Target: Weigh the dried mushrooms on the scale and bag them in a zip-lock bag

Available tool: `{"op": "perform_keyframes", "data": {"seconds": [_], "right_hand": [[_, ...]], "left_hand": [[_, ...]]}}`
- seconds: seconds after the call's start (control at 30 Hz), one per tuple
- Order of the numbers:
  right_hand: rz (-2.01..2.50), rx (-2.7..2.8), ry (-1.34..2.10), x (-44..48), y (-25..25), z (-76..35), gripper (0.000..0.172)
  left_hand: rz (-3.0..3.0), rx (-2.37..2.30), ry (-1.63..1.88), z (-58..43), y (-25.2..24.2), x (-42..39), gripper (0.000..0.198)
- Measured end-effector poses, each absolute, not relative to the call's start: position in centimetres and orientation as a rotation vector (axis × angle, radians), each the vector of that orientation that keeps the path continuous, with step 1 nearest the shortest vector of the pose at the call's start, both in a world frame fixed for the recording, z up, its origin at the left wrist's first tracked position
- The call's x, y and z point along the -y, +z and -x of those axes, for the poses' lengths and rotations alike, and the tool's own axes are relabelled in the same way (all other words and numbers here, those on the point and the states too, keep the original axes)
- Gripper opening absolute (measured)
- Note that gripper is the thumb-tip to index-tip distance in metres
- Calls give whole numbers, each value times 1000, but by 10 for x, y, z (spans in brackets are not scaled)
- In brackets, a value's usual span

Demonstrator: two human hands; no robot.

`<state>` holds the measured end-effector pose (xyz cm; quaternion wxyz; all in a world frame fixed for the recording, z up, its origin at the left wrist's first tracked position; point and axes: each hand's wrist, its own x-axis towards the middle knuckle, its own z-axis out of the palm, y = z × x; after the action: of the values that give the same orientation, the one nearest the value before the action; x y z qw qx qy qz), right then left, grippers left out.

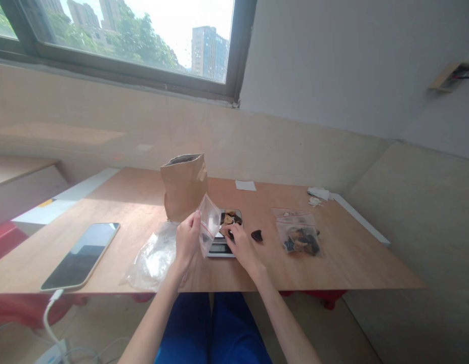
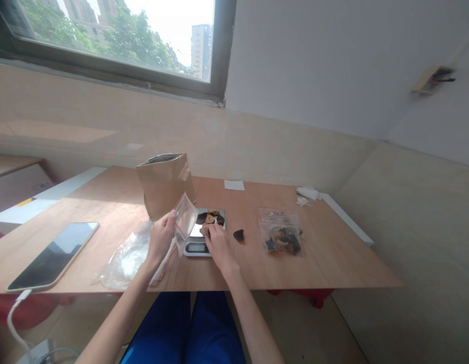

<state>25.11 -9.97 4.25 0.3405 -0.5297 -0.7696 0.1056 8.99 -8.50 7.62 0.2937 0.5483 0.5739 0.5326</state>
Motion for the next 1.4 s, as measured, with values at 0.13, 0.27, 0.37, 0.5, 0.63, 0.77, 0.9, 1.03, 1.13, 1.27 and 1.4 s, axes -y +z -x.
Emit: {"op": "perform_keyframes", "data": {"seconds": [0.13, 0.27, 0.37, 0.5, 0.63, 0.77, 0.9, 1.03, 1.13, 1.27, 1.4], "right_hand": [[1347, 1802, 348, 99, 56, -251, 15], [1241, 1602, 350, 100, 83, -244, 20], [1118, 1642, 410, 101, 104, -237, 21], [1029, 1762, 517, 97, 116, -235, 27], [1113, 1748, 450, 82, 97, -245, 23], [1291, 1924, 321, 68, 60, -255, 28], [1412, 2062, 165, 65, 42, -254, 35], [1484, 2119, 26, 66, 46, -249, 29], [1487, 2117, 28, 68, 52, -251, 24], [1466, 1912, 199, 75, 60, -254, 17], [1371, 1545, 481, 84, 79, -250, 14]], "left_hand": [[-1476, -1541, 1411, -90, 75, 85, 42], [-1517, -1552, 1407, -92, 73, 86, 42], [-1548, -1545, 1382, -94, 72, 86, 41], [-1506, -1526, 1391, -94, 70, 87, 40], [-1426, -1506, 1397, -89, 69, 88, 42], [-1372, -1507, 1403, -85, 75, 92, 41], [-1361, -1463, 1430, -84, 84, 98, 40], [-1365, -1431, 1452, -85, 84, 100, 39], [-1367, -1432, 1460, -85, 81, 100, 39], [-1377, -1439, 1464, -84, 77, 100, 38], [-1369, -1428, 1465, -84, 74, 100, 37]]}}
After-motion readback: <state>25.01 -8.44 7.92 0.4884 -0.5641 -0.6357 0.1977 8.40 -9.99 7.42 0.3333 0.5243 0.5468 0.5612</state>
